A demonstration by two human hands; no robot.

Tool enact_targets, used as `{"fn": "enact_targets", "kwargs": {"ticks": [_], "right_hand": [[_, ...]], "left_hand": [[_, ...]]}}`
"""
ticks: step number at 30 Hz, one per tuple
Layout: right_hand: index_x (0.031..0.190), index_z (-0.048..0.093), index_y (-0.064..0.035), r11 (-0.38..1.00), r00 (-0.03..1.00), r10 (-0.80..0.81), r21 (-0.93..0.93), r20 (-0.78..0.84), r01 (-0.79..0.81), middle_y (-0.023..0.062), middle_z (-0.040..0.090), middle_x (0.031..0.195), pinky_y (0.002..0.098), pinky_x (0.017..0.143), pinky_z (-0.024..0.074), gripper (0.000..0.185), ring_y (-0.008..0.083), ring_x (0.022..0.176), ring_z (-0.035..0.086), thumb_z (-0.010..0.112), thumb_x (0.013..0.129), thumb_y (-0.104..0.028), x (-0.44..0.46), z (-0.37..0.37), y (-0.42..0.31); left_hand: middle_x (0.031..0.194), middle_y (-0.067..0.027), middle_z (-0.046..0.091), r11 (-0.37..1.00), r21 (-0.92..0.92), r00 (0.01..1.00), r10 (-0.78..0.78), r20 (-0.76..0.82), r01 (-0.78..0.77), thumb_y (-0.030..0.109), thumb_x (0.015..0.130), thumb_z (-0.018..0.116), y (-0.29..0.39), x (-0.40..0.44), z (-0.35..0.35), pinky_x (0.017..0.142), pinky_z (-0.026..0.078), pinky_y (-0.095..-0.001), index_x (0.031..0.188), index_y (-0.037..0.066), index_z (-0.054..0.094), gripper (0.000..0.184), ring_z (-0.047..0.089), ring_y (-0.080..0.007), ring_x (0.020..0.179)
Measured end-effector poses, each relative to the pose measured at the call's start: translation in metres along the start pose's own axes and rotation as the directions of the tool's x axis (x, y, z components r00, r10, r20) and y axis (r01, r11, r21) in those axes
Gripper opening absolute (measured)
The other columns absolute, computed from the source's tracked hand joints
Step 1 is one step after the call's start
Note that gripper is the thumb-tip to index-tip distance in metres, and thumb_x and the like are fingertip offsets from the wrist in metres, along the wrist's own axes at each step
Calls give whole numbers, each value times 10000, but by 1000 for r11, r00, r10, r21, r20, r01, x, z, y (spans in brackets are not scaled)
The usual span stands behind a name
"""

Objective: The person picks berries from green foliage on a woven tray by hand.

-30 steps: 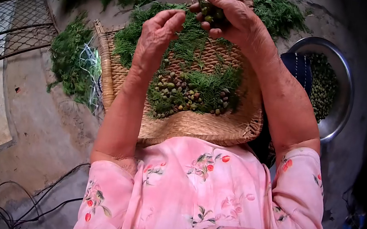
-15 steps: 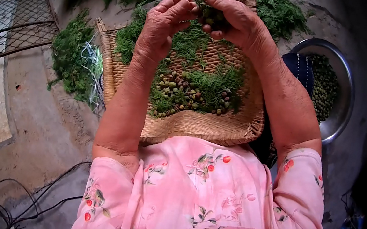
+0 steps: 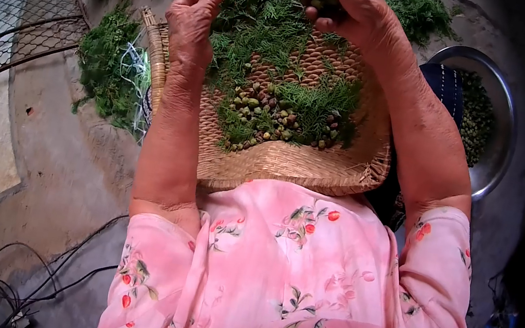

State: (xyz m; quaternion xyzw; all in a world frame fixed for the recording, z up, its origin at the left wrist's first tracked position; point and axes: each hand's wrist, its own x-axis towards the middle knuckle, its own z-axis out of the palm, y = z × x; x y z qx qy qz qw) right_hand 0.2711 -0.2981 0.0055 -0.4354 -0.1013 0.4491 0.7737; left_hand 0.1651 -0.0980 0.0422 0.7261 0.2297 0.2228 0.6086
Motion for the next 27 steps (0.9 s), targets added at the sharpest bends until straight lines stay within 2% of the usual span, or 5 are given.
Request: {"fn": "enact_targets", "kwargs": {"ticks": [8, 15, 18, 24, 27], "right_hand": [[864, 607, -41, 980, 993, 113, 171, -36, -105, 32, 572, 627, 250, 407, 429, 330, 141, 523, 560, 488, 925, -342, 16, -6, 5], [861, 599, -34, 978, 995, 84, 197, -53, -72, 37, 570, 633, 251, 398, 441, 326, 147, 523, 574, 490, 925, -334, 14, -8, 5], [855, 591, -34, 976, 993, 61, 213, -99, -39, 36, 565, 645, 249, 389, 430, 320, 144, 522, 567, 498, 922, -333, 12, -6, 3], [847, 583, -37, 968, 992, 55, 248, -109, -27, 24, 536, 633, 247, 374, 399, 307, 134, 510, 540, 520, 912, -331, 13, -6, 3], [845, 582, -37, 973, 991, 51, 228, -124, -22, 23, 528, 624, 247, 372, 391, 312, 133, 507, 535, 529, 907, -339, 11, -4, 1]], "left_hand": [[759, -42, 640, 806, 576, 904, -337, 262, 133, 78, 765, 645, -80, -53, -46, 609, 496, -242, 885, 26, 649, 130, 586, -86, 663], [793, -82, 652, 751, 660, 960, -187, 208, 4, 70, 733, 648, -95, -61, -37, 664, 488, -270, 905, 20, 631, 180, 610, -140, 714], [765, -59, 642, 771, 631, 963, -94, 251, -90, 89, 732, 663, -101, -59, -40, 655, 484, -268, 910, 20, 635, 193, 592, -131, 681], [753, -13, 603, 779, -189, 800, -568, 194, 598, 100, 805, 632, -60, -62, -41, 568, 454, -219, 924, 45, 612, 133, 544, -92, 634], [798, -2, 605, 713, -238, 750, -599, 283, 659, 82, 804, 630, -55, -66, -46, 565, 459, -222, 937, 54, 601, 139, 574, -94, 672]]}}
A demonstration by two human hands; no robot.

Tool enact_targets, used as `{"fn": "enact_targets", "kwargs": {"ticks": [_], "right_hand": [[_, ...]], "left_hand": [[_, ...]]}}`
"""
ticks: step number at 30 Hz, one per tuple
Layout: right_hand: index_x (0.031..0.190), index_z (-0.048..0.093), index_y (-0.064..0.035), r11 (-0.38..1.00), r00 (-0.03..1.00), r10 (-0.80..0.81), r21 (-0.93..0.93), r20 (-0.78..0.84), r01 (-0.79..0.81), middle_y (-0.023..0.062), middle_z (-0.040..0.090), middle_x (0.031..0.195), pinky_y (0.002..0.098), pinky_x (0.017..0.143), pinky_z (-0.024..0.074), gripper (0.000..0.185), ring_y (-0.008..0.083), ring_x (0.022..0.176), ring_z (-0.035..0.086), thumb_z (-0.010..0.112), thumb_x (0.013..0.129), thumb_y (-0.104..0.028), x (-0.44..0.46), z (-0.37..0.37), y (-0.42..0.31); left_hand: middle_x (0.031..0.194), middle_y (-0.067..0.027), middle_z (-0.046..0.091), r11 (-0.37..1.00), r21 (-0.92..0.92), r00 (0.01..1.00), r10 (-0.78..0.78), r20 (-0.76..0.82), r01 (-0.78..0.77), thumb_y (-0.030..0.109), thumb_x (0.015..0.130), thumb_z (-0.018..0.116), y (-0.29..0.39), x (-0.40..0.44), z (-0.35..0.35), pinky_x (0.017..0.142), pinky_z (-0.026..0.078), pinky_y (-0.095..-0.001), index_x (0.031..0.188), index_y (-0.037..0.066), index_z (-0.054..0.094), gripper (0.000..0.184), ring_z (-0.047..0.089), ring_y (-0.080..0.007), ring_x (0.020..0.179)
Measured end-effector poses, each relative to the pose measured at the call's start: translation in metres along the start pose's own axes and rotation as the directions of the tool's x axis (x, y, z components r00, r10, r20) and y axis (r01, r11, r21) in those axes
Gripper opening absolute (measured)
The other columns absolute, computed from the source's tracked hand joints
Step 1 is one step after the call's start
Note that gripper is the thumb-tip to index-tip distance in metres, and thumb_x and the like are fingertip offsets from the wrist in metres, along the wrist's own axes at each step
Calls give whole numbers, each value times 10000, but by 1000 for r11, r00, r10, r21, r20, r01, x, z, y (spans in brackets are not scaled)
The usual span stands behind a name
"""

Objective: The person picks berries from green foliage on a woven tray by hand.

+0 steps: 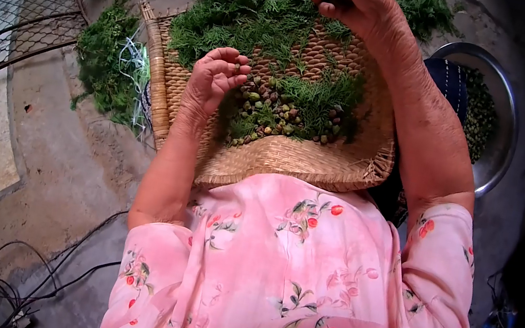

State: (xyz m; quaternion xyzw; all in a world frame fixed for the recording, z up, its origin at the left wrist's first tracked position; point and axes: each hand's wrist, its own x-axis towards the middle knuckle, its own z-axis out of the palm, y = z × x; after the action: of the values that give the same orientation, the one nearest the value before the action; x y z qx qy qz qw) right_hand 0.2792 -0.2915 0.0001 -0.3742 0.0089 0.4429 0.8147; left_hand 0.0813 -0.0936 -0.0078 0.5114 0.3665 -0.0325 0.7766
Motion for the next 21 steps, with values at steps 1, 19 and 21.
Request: {"fn": "enact_targets", "kwargs": {"ticks": [1, 19, 21], "right_hand": [[845, 582, -37, 1000, 1000, 2, 1, 1, -2, 23, 529, 624, 246, 372, 389, 313, 133, 504, 534, 530, 906, -339, -1, 1, -1], [837, 589, -37, 997, 998, -47, -64, -29, 46, 21, 534, 614, 247, 390, 411, 304, 131, 506, 542, 535, 904, -329, -3, 1, -1], [836, 589, -37, 997, 998, -53, -59, -35, 51, 20, 533, 617, 247, 394, 413, 301, 132, 515, 548, 540, 902, -326, -3, 1, 0]], "left_hand": [[798, -2, 605, 1000, 0, 1000, -2, 0, 2, 82, 804, 630, -4, 1, -3, 565, 459, -222, 937, 54, 601, 139, 574, -94, 672], [825, -81, 569, 219, 902, 912, 267, 312, -373, 79, 748, 660, -28, 1, 0, 687, 481, -280, 952, 43, 604, 214, 576, -171, 758], [851, -87, 563, 227, 910, 927, 229, 297, -347, 77, 739, 673, -26, -1, 3, 689, 482, -283, 970, 40, 598, 246, 575, -174, 760]]}}
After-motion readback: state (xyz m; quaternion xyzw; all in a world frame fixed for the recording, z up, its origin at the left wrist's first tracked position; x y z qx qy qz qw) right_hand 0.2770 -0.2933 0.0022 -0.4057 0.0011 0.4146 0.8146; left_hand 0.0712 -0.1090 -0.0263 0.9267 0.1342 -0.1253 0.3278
